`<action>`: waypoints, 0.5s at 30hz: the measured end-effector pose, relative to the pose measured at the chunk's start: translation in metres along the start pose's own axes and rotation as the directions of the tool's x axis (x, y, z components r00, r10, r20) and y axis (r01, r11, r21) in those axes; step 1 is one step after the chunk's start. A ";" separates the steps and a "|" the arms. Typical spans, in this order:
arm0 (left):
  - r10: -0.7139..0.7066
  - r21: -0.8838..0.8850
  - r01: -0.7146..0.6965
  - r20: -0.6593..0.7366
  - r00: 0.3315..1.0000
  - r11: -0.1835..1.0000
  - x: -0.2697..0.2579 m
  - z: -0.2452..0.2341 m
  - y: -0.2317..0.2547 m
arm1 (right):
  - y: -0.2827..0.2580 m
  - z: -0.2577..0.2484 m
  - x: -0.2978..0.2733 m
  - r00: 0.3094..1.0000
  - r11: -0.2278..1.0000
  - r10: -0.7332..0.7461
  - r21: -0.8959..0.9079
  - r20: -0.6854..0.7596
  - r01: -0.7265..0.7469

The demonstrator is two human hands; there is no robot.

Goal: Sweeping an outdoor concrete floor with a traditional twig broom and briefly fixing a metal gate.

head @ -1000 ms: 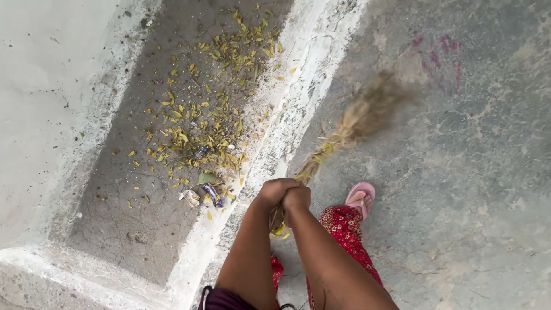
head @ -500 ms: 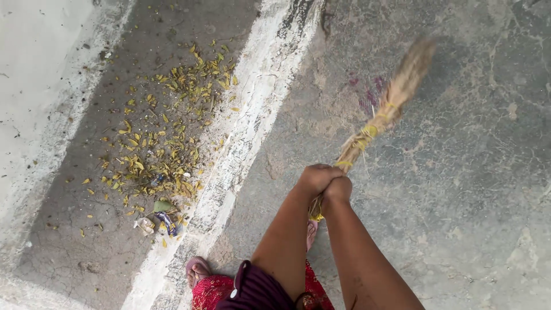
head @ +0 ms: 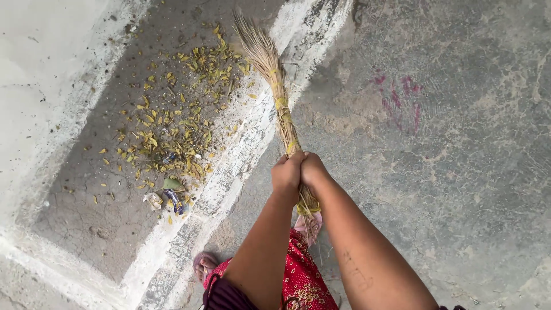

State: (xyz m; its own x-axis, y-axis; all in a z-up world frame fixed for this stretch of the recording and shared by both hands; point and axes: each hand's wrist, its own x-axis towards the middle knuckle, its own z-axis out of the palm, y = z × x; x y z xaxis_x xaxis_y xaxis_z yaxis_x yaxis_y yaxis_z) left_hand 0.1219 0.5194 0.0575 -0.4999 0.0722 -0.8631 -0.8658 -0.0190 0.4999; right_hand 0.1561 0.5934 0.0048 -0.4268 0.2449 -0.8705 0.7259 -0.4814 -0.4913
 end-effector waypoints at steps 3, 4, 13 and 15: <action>0.001 0.124 -0.010 0.072 0.997 0.992 0.011 -0.020 -0.015 | 0.011 0.012 -0.018 0.979 0.985 -0.142 -0.121 -0.148 0.124; 0.004 0.112 -0.012 0.073 0.997 0.994 0.025 -0.033 -0.031 | 0.021 0.018 -0.023 0.978 0.983 -0.148 -0.132 -0.146 0.129; -0.208 0.362 0.176 0.050 0.977 0.915 0.043 -0.172 -0.167 | 0.193 0.067 -0.023 0.954 0.926 0.159 -0.298 -0.254 -0.234; -0.238 0.200 0.260 -0.129 0.963 0.945 0.013 -0.195 -0.172 | 0.199 0.084 -0.056 0.951 0.941 0.304 -0.134 -0.058 -0.310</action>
State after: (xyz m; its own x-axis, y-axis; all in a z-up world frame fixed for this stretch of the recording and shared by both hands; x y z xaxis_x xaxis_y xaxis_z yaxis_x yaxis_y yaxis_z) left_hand 0.2604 0.3291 -0.0539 -0.2780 -0.0550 -0.9590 -0.9440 0.2004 0.2622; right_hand 0.2792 0.4127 -0.0417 -0.1537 0.1348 -0.9789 0.8877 -0.4164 -0.1967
